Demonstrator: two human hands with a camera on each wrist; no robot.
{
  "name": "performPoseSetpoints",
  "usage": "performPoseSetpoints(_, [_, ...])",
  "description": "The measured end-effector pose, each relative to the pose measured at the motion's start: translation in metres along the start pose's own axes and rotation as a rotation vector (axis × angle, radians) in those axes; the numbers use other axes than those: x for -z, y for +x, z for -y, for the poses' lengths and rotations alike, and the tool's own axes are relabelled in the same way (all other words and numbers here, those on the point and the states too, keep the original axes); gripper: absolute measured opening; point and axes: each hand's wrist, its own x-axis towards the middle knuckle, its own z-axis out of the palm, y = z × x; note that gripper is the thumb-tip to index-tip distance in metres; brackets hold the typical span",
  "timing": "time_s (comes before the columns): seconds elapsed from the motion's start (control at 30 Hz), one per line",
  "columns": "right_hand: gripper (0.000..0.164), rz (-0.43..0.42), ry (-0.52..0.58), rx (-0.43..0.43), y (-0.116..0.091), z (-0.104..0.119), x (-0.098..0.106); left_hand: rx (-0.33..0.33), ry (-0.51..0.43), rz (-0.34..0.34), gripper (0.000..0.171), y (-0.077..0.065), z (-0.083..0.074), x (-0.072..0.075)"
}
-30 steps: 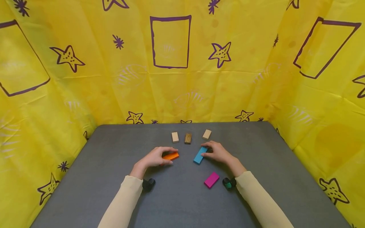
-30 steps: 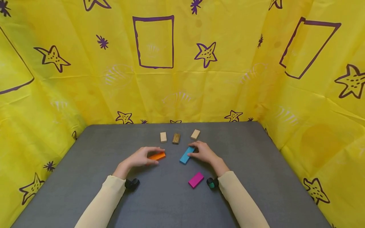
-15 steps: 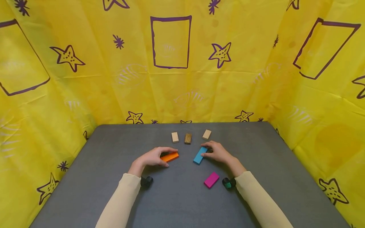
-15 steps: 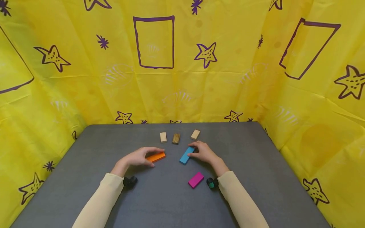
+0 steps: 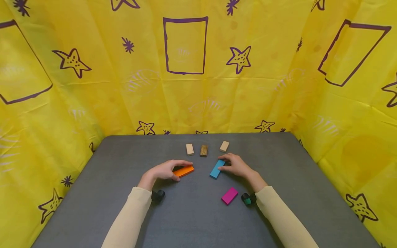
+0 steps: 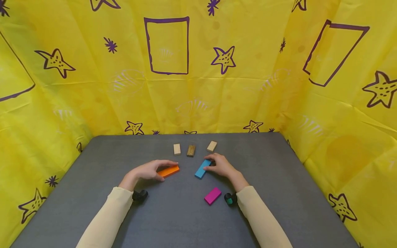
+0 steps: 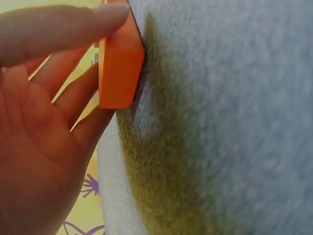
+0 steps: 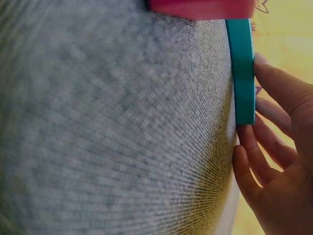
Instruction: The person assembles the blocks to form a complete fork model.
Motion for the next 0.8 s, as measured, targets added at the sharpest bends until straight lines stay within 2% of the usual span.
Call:
performPoseSetpoints(0.23, [0.049, -0.005, -0.001, -0.001, 0.0, -0.001, 0.0, -0.064, -0.002, 0.106, 0.08, -0.001, 0.0, 0.011])
performPoseSetpoints(0.43, [0.05, 0.003, -0.004, -0.002, 0.0, -0.001, -0.001, -0.048, 0.017, 0.196, 0.091, -0.003, -0.001, 0.017])
performPoseSetpoints(0.57, [0.05, 0.006, 0.001, -0.007, 0.0, 0.0, 0.0, -0.021, 0.016, 0.216, 0.096, -0.003, -0.001, 0.019])
performPoseSetpoints(0.8, [0.049, 0.0, -0.006, -0.001, 0.0, 0.0, 0.001, -0.032, 0.006, 0.189, 0.09, -0.001, -0.002, 0.017])
